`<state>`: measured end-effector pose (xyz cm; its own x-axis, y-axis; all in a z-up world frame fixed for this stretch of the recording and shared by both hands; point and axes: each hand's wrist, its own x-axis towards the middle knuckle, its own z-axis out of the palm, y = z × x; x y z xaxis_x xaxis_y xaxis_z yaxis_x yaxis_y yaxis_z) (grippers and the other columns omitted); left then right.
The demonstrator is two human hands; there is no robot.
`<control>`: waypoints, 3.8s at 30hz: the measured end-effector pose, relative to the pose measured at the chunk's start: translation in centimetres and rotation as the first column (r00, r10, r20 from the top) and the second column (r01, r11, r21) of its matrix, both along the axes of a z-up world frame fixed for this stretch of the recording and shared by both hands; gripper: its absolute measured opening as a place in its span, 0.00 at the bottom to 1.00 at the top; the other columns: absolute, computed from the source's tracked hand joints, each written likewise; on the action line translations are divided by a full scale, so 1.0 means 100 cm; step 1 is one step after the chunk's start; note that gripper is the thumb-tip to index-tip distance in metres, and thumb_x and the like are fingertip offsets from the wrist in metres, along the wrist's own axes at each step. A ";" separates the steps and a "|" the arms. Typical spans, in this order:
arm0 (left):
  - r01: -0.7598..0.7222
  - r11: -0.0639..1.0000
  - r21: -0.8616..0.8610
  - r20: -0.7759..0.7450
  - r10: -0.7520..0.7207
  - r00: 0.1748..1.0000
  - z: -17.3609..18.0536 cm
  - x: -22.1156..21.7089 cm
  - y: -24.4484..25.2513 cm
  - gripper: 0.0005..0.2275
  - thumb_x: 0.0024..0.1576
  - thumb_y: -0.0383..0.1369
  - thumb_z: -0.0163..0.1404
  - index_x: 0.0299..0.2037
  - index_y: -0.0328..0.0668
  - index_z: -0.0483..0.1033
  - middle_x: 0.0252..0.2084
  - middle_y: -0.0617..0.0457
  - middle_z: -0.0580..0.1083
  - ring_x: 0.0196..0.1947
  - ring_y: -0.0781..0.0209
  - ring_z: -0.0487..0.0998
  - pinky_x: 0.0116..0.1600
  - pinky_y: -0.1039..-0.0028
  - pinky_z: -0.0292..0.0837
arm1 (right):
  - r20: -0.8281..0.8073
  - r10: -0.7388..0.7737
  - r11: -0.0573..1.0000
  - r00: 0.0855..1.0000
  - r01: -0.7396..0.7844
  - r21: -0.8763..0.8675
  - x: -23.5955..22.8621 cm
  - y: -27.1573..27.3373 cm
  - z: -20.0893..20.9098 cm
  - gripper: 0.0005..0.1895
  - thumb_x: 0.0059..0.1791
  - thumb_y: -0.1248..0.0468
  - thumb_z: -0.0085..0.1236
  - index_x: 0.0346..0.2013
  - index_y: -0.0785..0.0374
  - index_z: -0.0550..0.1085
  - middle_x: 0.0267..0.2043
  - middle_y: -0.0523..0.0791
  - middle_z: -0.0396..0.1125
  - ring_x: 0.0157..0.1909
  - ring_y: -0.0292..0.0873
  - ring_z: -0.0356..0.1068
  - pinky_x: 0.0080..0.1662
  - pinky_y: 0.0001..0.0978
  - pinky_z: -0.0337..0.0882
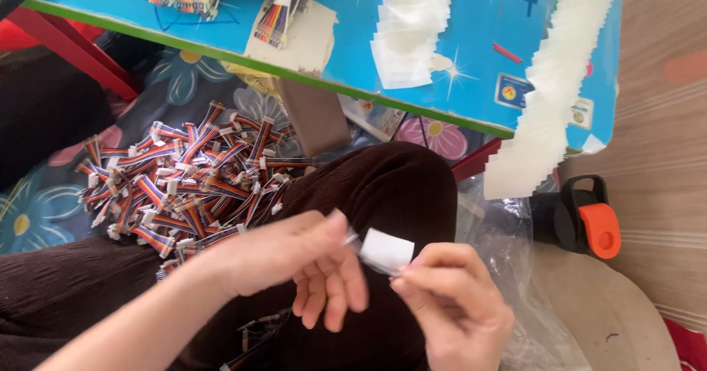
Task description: The person is wrapping white adhesive labels or tape around the connector ends of small wire harnesses.
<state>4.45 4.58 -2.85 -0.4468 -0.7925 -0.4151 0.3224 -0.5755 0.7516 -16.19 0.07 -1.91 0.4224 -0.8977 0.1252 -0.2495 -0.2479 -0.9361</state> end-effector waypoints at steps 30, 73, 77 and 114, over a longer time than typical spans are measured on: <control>0.327 0.514 -0.793 0.607 0.624 0.492 0.026 -0.007 0.020 0.06 0.46 0.31 0.53 0.32 0.43 0.74 0.26 0.58 0.74 0.23 0.60 0.74 0.26 0.73 0.67 | 0.027 0.243 0.939 0.970 -0.242 0.246 0.006 -0.009 0.009 0.08 0.34 0.79 0.60 0.26 0.70 0.78 0.22 0.46 0.73 0.21 0.36 0.71 0.26 0.19 0.70; 0.426 0.904 -0.035 0.804 0.279 -0.525 -0.106 0.096 0.074 0.05 0.46 0.34 0.48 0.29 0.45 0.67 0.29 0.55 0.70 0.31 0.58 0.72 0.29 0.72 0.70 | -0.086 0.126 0.933 0.988 -0.148 -0.329 0.048 0.032 -0.007 0.08 0.33 0.71 0.60 0.26 0.63 0.77 0.34 0.43 0.71 0.35 0.36 0.69 0.39 0.20 0.70; -0.016 0.996 -0.092 0.984 0.088 -0.152 -0.030 0.077 0.064 0.05 0.47 0.39 0.51 0.28 0.52 0.77 0.24 0.59 0.75 0.24 0.57 0.74 0.31 0.68 0.68 | 0.009 0.344 0.938 0.939 -0.344 0.039 0.041 0.025 -0.022 0.07 0.40 0.71 0.55 0.31 0.67 0.77 0.39 0.46 0.72 0.37 0.39 0.72 0.39 0.22 0.71; -0.008 0.474 -0.880 0.378 0.711 0.593 0.049 -0.061 -0.089 0.07 0.46 0.23 0.54 0.34 0.38 0.75 0.29 0.55 0.71 0.22 0.66 0.70 0.26 0.80 0.66 | 0.609 -0.256 0.918 0.751 -0.008 0.396 -0.046 -0.083 -0.020 0.07 0.49 0.68 0.43 0.31 0.70 0.69 0.59 0.49 0.57 0.55 0.42 0.59 0.55 0.42 0.63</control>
